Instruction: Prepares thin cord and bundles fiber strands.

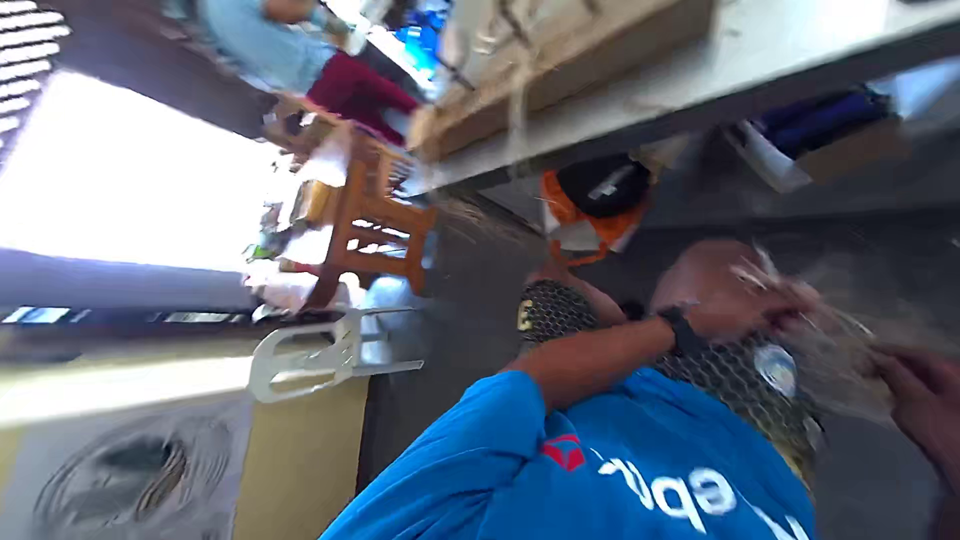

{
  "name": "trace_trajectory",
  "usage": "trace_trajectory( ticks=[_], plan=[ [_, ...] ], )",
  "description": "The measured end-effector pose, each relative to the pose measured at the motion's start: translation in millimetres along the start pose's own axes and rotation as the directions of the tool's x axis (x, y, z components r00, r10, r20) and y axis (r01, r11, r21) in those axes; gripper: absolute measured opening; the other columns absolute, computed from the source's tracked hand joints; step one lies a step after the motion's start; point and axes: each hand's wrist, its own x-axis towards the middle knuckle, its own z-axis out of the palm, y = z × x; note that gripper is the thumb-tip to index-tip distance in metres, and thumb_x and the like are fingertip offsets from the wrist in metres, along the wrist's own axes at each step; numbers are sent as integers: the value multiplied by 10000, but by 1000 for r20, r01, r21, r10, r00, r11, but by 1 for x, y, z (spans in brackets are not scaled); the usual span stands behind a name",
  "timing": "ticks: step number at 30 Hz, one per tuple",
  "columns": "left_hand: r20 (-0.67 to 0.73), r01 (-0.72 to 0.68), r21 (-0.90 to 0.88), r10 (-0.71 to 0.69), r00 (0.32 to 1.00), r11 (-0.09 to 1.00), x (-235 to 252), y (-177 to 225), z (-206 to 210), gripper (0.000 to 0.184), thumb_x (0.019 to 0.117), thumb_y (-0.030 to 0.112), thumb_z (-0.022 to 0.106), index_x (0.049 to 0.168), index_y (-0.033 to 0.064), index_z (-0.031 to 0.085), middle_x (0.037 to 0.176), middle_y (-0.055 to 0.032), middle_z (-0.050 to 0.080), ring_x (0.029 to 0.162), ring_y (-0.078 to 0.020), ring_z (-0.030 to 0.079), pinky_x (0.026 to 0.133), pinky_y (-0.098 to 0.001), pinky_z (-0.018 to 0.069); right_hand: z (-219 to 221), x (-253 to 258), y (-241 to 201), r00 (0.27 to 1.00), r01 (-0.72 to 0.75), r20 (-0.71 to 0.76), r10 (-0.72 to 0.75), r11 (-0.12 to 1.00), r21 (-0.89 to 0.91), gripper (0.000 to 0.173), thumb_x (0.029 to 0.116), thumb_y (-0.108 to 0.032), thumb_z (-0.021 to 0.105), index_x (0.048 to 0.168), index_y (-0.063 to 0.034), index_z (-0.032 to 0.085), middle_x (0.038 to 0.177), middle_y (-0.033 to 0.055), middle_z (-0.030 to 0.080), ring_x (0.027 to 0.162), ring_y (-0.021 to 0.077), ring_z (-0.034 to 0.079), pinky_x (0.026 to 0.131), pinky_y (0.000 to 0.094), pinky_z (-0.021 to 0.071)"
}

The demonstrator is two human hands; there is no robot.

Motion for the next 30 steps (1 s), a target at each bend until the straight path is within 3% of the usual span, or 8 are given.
trace_trajectory(
  ticks=[2,5,13,16,20,23,27,30],
  plan=[
    [28,41,-78,-39,999,996,5,-21,-6,160,989,95,669,1128,21,639,804,-90,692,616,-141,648,547,-284,568,1,-16,-10,986,-84,-139,93,994,71,385,1072,-231,516,1258,91,615,1088,272,676,945,310,676,886,519,548],
    [125,146,-285,-115,986,947,17,-53,1,112,1043,171,576,997,90,640,751,-12,625,579,-88,563,522,-235,503,-7,-24,-1,926,-108,-321,197,956,274,345,1049,-212,566,1242,61,651,1081,172,712,950,189,705,932,405,586],
    [168,195,-224,-159,973,955,5,-50,-4,349,1099,245,407,793,215,571,642,99,536,506,1,457,484,-145,415,-39,-15,53,731,-30,-632,257,938,346,346,1059,-240,534,1231,39,647,1074,138,700,941,171,694,891,372,590],
    [174,177,-240,-137,975,954,7,-53,-2,334,1089,220,433,783,209,565,616,88,524,471,-9,425,450,-156,384,-43,5,51,736,-54,-626,259,944,327,343,1057,-240,530,1235,25,655,1080,136,704,924,171,692,873,368,586],
    [200,178,-238,-131,971,955,11,-56,-4,375,1087,242,437,729,206,546,595,86,485,458,-19,392,440,-167,357,-47,32,45,805,-168,-560,197,980,103,348,1065,-226,483,1292,-36,665,1236,156,683,1100,226,674,1002,405,537],
    [205,180,-248,-130,970,952,12,-57,-6,366,1092,239,417,749,210,542,595,84,487,454,-18,392,438,-166,358,-55,44,60,871,-313,-437,225,940,-139,436,1004,-53,443,1390,-120,634,1409,185,596,1273,339,592,1094,519,459],
    [198,168,-224,-124,972,960,12,-55,-3,367,1085,235,403,744,226,539,579,93,496,451,-11,399,441,-165,364,-56,51,103,948,-304,-184,258,904,-299,576,902,12,611,1441,-191,609,1524,167,516,1409,420,474,1124,684,382],
    [199,159,-216,-116,973,963,13,-54,-1,387,1088,231,402,724,220,533,570,89,488,445,-17,394,436,-166,357,-53,48,112,960,-274,-125,250,928,-251,284,996,-93,594,1247,-120,725,1302,154,680,1266,352,611,1102,606,437]
  ],
)
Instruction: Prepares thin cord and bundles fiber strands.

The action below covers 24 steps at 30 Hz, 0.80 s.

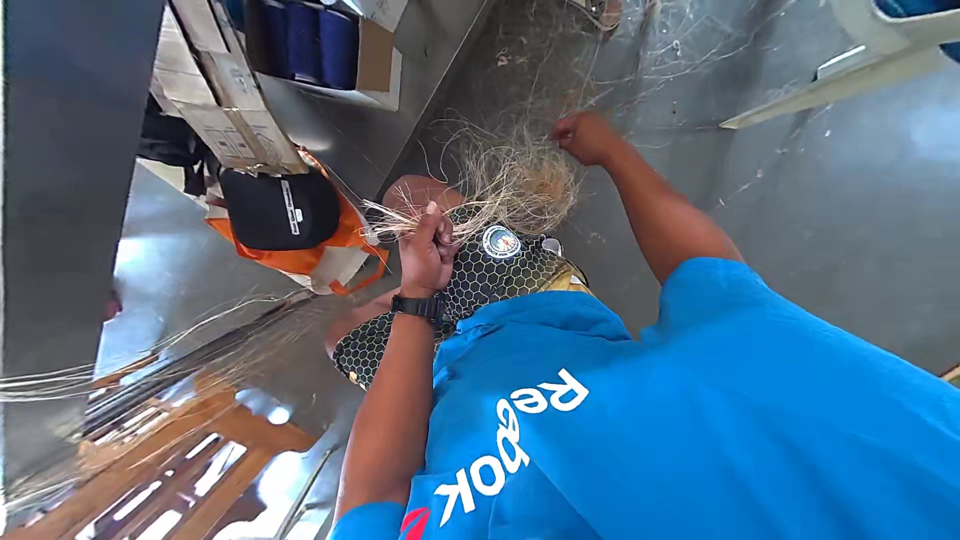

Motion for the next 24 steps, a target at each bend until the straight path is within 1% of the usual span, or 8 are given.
trace_trajectory(
  ticks=[5,8,13,14,17,20,22,24],
  plan=[
    [39,24,75,-27,999,997,-3,-9,-30,394,1103,313,425,729,214,504,556,85,423,417,-23,336,412,-156,304,-16,-23,-3,984,-80,-138,112,972,220,259,1053,-168,527,1217,-65,699,1150,161,714,1071,290,692,1009,518,522],
    [8,9,5,-9,1000,1000,0,-2,-5,395,1088,242,404,714,211,529,563,82,479,435,-23,384,424,-170,350,-20,-28,-5,973,-92,-182,140,964,251,275,1059,-187,503,1225,-41,666,1110,167,706,1010,281,701,966,495,543],
    [34,18,89,-22,999,996,-5,-4,-19,396,1104,328,425,733,217,507,559,91,417,412,-16,325,401,-145,289,-4,-26,-19,978,-207,0,210,963,174,571,1023,-562,539,1093,-20,703,1054,210,694,1012,377,674,931,646,499],
    [35,19,86,-22,999,996,-5,-6,-21,388,1105,330,429,743,216,511,563,89,418,412,-16,324,400,-144,287,6,-22,-18,983,-179,58,172,974,141,560,1013,-565,558,1055,-29,719,1039,212,697,1013,391,668,921,669,487],
    [24,-16,-13,17,1000,1000,3,-5,-5,369,1084,232,445,728,193,532,583,66,474,443,-34,380,428,-175,348,18,-19,-18,992,-109,80,93,970,217,312,1025,-298,609,1073,-17,736,1023,202,713,983,361,680,909,625,510],
    [31,-35,-12,36,999,999,3,-5,-4,367,1075,229,461,718,195,534,593,68,479,452,-35,381,433,-176,348,-19,-38,-34,975,-129,-77,209,810,572,318,1059,-236,544,1229,10,649,1050,122,720,932,205,716,884,413,600],
    [38,-19,0,19,999,1000,1,-7,-10,352,1085,256,466,751,183,551,612,61,498,460,-29,402,437,-166,363,-55,-58,-41,951,-4,-212,226,693,721,253,1066,-216,547,1177,-5,630,890,44,706,785,148,707,791,361,619],
    [6,-2,31,2,1000,1000,2,-7,-7,301,1086,253,486,827,148,597,667,34,563,499,-39,478,469,-170,430,-96,-80,-43,919,142,-352,176,686,713,205,1063,-209,542,1135,-40,633,798,-26,638,703,108,647,740,349,604]
  ],
)
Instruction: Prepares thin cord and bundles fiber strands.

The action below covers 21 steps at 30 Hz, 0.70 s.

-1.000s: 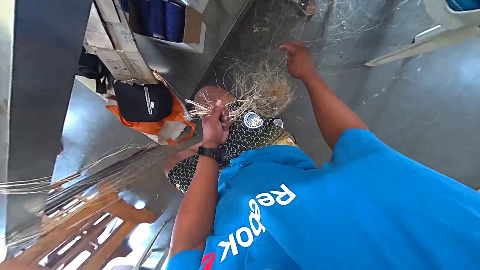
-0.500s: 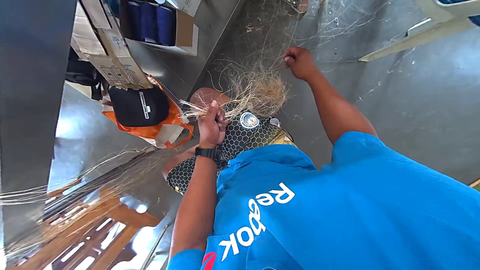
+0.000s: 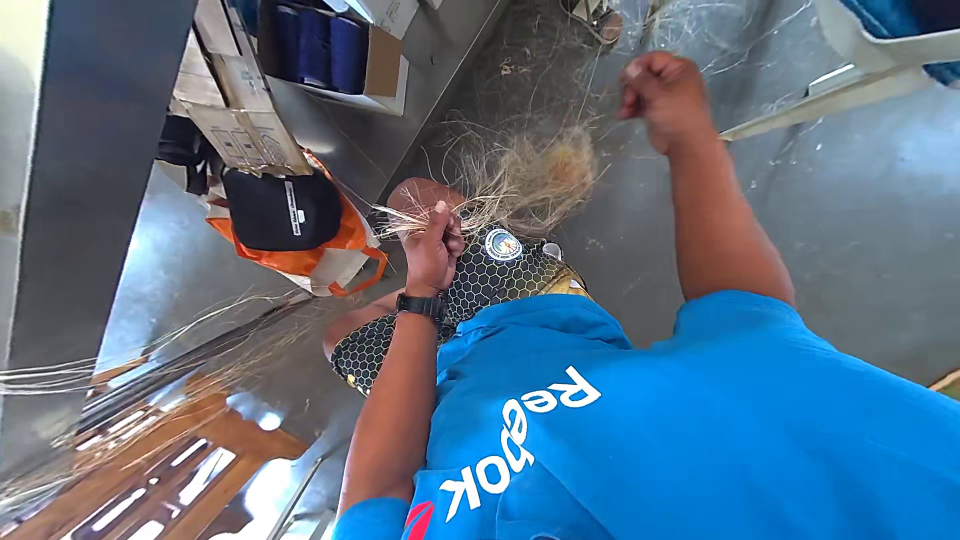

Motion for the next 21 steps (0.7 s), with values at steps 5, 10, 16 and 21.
trace_trajectory(
  ticks=[5,10,16,21],
  plan=[
    [-28,3,116,0,1000,993,3,5,16,201,1086,198,513,1036,76,665,866,-48,730,647,-110,667,598,-249,584,-65,-23,-72,940,335,-79,-332,942,21,124,1053,-191,560,1077,-114,654,723,-99,586,598,55,568,623,277,562],
    [31,13,170,-19,999,985,-11,12,15,269,1092,231,512,1335,176,612,1139,23,722,820,-96,720,752,-240,608,-76,-49,-109,891,453,15,-454,891,25,109,1043,-194,589,1073,-153,685,738,-137,583,589,6,541,594,221,528],
    [3,-59,94,59,998,994,-14,5,0,243,1107,223,447,1034,100,644,920,-41,734,830,-169,724,813,-342,617,-71,-44,-99,999,15,-17,-49,578,-816,376,1043,-328,525,1213,-31,682,1088,254,679,1000,427,647,866,677,477],
    [38,-140,74,138,990,987,-33,10,-11,213,1095,154,404,1022,113,600,948,-32,730,880,-160,716,849,-352,601,-62,-42,-35,992,-122,-117,38,447,-886,488,960,-207,601,1412,-25,576,1378,383,531,1256,633,498,943,845,367]
  ],
)
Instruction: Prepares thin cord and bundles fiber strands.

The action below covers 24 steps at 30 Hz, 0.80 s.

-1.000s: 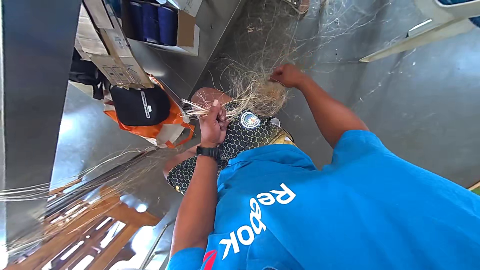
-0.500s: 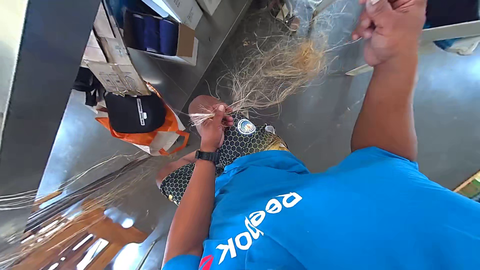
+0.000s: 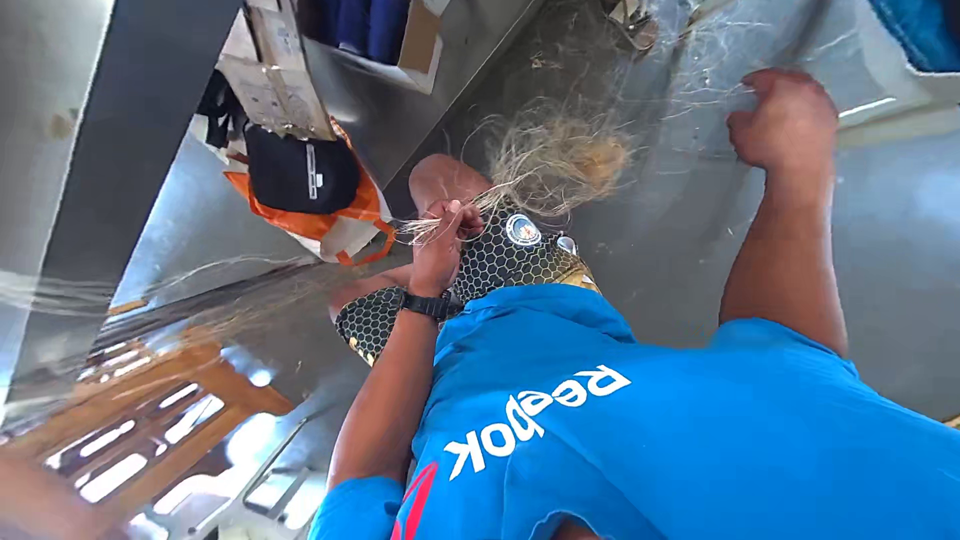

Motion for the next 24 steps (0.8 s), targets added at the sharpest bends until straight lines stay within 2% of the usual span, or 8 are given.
trace_trajectory(
  ticks=[3,6,8,11,13,15,18,24],
  plan=[
    [-9,30,-17,-31,999,999,-12,-2,-7,223,1094,135,389,1012,115,595,967,-33,726,887,-154,714,856,-348,599,28,-24,-45,965,260,-81,-249,948,183,438,1020,-233,537,1389,-4,592,1379,307,560,1249,475,565,1044,646,444],
    [6,39,-11,-39,999,999,-12,-6,-6,190,1082,129,422,1008,106,594,952,-32,710,877,-154,702,854,-356,594,54,-51,-108,801,582,-104,-589,728,362,310,1042,-184,542,1214,24,695,1166,238,686,1080,341,678,984,492,548],
    [-2,49,19,-49,999,999,-12,-4,-3,163,1077,124,444,1019,85,591,941,-35,704,860,-152,700,842,-356,601,72,-68,-149,669,699,-101,-737,577,422,262,1029,-156,562,1171,-7,724,1129,194,707,1017,303,700,924,477,574],
    [5,27,33,-27,1000,999,-13,-1,0,158,1071,110,470,1004,64,605,927,-51,709,833,-157,700,818,-362,603,97,-79,-192,484,821,-118,-867,403,405,271,1026,-161,587,1256,-75,702,1281,152,664,1084,285,687,893,473,591],
    [24,12,30,-13,1000,999,-15,-3,0,149,1073,101,474,1013,57,604,934,-53,710,833,-156,701,815,-356,603,108,-75,-204,425,855,-76,-902,372,360,264,1047,-199,560,1246,-122,716,1243,124,688,1104,297,689,891,504,585],
    [39,-1,24,0,999,1000,-16,-6,-3,132,1068,87,477,1056,40,600,958,-69,716,828,-164,710,792,-352,612,106,-68,-204,453,831,-62,-889,396,390,255,1059,-219,540,1135,-106,756,1072,125,728,977,304,714,827,529,579],
    [15,28,13,-28,999,1000,-18,-7,-8,156,1081,104,461,1080,22,593,969,-87,715,808,-173,710,763,-349,615,85,-51,-184,578,727,-35,-815,495,475,290,1058,-201,524,1164,-66,758,1086,147,744,994,266,718,925,485,576],
    [-2,92,37,-92,996,995,-14,-3,-3,194,1073,89,486,1223,2,573,1147,-142,721,856,-196,735,741,-332,625,48,-22,-123,809,541,19,-587,757,367,351,1066,-310,542,1201,-51,737,1081,199,733,950,282,702,899,501,545]
  ],
)
